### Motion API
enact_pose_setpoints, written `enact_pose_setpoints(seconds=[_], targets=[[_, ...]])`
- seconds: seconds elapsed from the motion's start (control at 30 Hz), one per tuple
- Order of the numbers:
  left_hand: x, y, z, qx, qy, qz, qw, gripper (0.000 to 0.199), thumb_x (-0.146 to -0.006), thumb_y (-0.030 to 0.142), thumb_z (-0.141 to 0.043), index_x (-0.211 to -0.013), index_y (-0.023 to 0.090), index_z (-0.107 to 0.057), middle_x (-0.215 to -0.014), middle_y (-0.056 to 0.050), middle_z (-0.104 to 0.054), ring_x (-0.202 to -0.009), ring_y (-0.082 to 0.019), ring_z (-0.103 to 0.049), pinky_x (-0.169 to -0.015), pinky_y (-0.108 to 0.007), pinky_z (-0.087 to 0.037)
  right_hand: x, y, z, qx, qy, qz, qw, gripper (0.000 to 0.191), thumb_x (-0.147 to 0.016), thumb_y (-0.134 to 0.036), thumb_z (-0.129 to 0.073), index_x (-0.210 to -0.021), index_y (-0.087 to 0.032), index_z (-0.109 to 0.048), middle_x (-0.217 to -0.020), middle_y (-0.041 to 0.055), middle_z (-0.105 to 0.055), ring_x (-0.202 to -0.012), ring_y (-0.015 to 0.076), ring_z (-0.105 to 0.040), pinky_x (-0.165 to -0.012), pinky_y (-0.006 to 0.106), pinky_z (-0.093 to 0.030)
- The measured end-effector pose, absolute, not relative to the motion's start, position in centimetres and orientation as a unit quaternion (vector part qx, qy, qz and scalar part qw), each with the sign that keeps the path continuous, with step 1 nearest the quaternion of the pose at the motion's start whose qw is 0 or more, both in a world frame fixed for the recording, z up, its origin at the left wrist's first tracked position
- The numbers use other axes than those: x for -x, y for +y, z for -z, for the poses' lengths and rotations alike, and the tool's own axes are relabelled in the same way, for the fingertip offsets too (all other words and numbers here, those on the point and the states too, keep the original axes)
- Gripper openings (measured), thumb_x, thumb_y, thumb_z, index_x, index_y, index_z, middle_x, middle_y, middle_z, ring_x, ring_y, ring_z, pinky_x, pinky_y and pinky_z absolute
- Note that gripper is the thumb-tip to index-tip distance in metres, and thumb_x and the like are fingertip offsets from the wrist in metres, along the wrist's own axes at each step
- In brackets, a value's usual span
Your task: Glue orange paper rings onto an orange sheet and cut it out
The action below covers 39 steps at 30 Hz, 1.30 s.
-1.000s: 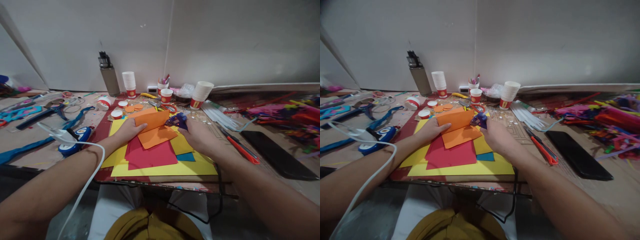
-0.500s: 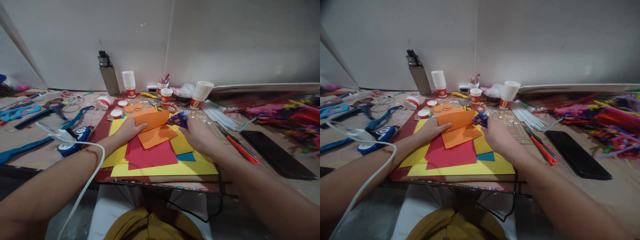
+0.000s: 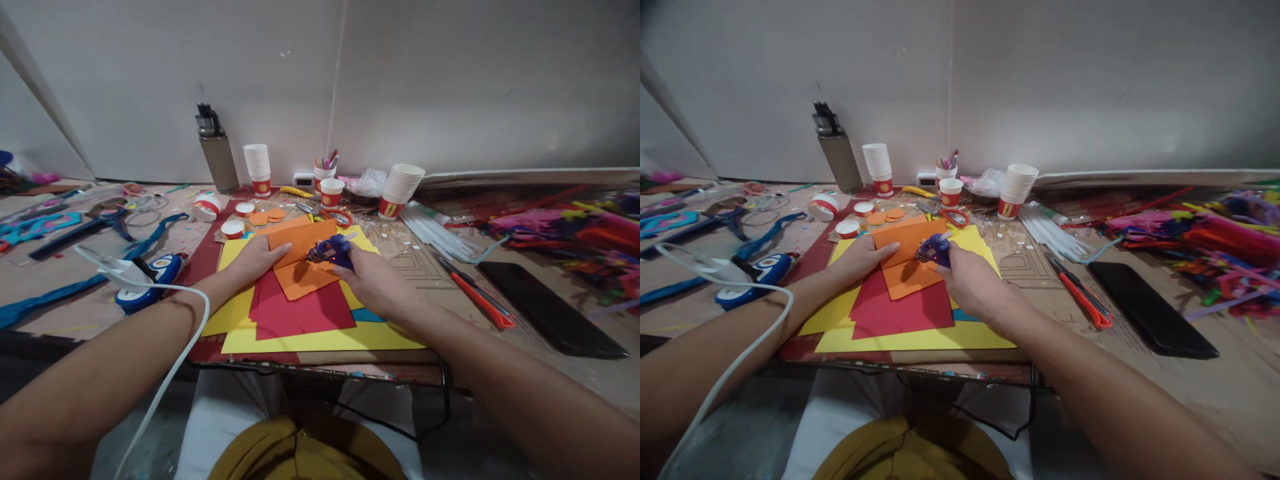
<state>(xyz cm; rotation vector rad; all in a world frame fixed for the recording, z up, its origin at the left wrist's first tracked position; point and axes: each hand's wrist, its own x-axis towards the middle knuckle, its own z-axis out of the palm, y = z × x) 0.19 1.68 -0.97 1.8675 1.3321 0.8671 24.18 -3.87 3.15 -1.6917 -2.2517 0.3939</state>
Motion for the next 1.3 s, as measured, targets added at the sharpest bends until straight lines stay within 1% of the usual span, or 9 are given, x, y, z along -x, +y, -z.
enact_pose_setpoints(seconds=[0.17, 0.37, 0.5, 0.6, 0.73, 0.93, 1.03, 1.13, 1.3], targets=[[-0.2, 1.6, 0.7, -0.695, 0.483, -0.355, 0.396, 0.049, -0.083, 0.054, -0.054, -0.102, 0.011, -0.070, -0.099, -0.008, -0.074, -0.092, -0.025, -0.067, -0.081, -0.033, -0.052, -23.1, -3.9, -3.1, 0.555, -0.801, -0.163, 0.152, 0.029, -0.092, -0.039, -0.051, -0.113, -0.019, -0.057, -0.110, 0.0137, -0.069, -0.095, 0.0279, -0.065, -0.071, 0.031, -0.044], [-0.8, 1.1, -0.1, -0.659, 0.487, -0.375, 0.434, 0.050, -0.077, 0.061, -0.059, -0.080, 0.012, -0.069, -0.075, -0.005, -0.073, -0.075, -0.021, -0.065, -0.072, -0.030, -0.053, -21.6, -4.3, -3.7, 0.535, -0.815, -0.174, 0.137, 0.029, -0.093, -0.035, -0.050, -0.113, -0.016, -0.057, -0.111, 0.0151, -0.069, -0.098, 0.0282, -0.065, -0.076, 0.032, -0.045], [-1.0, 1.0, -0.1, -0.645, 0.482, -0.396, 0.442, 0.050, -0.076, 0.061, -0.060, -0.074, 0.012, -0.067, -0.071, -0.004, -0.071, -0.066, -0.018, -0.062, -0.069, -0.029, -0.052, -21.1, -4.3, -3.6, 0.526, -0.823, -0.171, 0.128, 0.028, -0.093, -0.033, -0.050, -0.113, -0.015, -0.057, -0.108, 0.0144, -0.070, -0.095, 0.0278, -0.066, -0.075, 0.032, -0.045], [-0.8, 1.3, 0.2, -0.654, 0.472, -0.405, 0.431, 0.049, -0.078, 0.060, -0.060, -0.079, 0.012, -0.069, -0.079, -0.005, -0.073, -0.072, -0.019, -0.064, -0.074, -0.030, -0.052, -21.0, -4.3, -3.5, 0.520, -0.826, -0.173, 0.133, 0.027, -0.092, -0.033, -0.051, -0.112, -0.015, -0.057, -0.107, 0.0138, -0.070, -0.094, 0.0275, -0.066, -0.074, 0.031, -0.044], [-0.5, 1.6, 0.8, -0.667, 0.454, -0.407, 0.428, 0.053, -0.081, 0.061, -0.056, -0.097, 0.013, -0.070, -0.093, -0.006, -0.075, -0.087, -0.023, -0.066, -0.081, -0.032, -0.052, -21.1, -4.5, -3.8, 0.513, -0.829, -0.182, 0.127, 0.026, -0.092, -0.032, -0.051, -0.111, -0.016, -0.058, -0.105, 0.0129, -0.071, -0.093, 0.0267, -0.066, -0.073, 0.031, -0.044], [-0.3, 1.7, 1.3, -0.658, 0.460, -0.392, 0.449, 0.060, -0.082, 0.065, -0.053, -0.105, 0.012, -0.070, -0.097, -0.008, -0.075, -0.084, -0.023, -0.067, -0.081, -0.033, -0.053, -22.6, -4.6, -4.2, 0.528, -0.821, -0.185, 0.115, 0.030, -0.092, -0.036, -0.052, -0.114, -0.017, -0.059, -0.109, 0.0125, -0.070, -0.096, 0.0264, -0.066, -0.072, 0.029, -0.043], [-0.2, 1.8, 1.3, -0.674, 0.447, -0.393, 0.438, 0.061, -0.084, 0.065, -0.051, -0.109, 0.013, -0.069, -0.102, -0.008, -0.074, -0.090, -0.024, -0.067, -0.085, -0.033, -0.052, -23.9, -4.4, -4.5, 0.557, -0.805, -0.173, 0.111, 0.029, -0.093, -0.039, -0.052, -0.113, -0.019, -0.059, -0.107, 0.0109, -0.071, -0.093, 0.0250, -0.066, -0.069, 0.028, -0.043], [-0.1, 1.8, 1.3, -0.684, 0.438, -0.392, 0.432, 0.061, -0.085, 0.064, -0.049, -0.113, 0.013, -0.068, -0.107, -0.009, -0.073, -0.095, -0.025, -0.066, -0.089, -0.034, -0.051, -25.2, -3.9, -4.9, 0.592, -0.788, -0.140, 0.098, 0.029, -0.092, -0.041, -0.053, -0.107, -0.019, -0.060, -0.102, 0.0118, -0.071, -0.087, 0.0251, -0.066, -0.065, 0.028, -0.042], [-0.1, 1.8, 1.3, -0.682, 0.437, -0.391, 0.438, 0.063, -0.085, 0.065, -0.048, -0.115, 0.013, -0.067, -0.108, -0.009, -0.073, -0.099, -0.026, -0.065, -0.091, -0.036, -0.050, -25.8, -3.5, -5.3, 0.613, -0.780, -0.097, 0.083, 0.024, -0.092, -0.038, -0.051, -0.103, -0.019, -0.061, -0.101, 0.0138, -0.071, -0.087, 0.0267, -0.065, -0.065, 0.030, -0.042]])
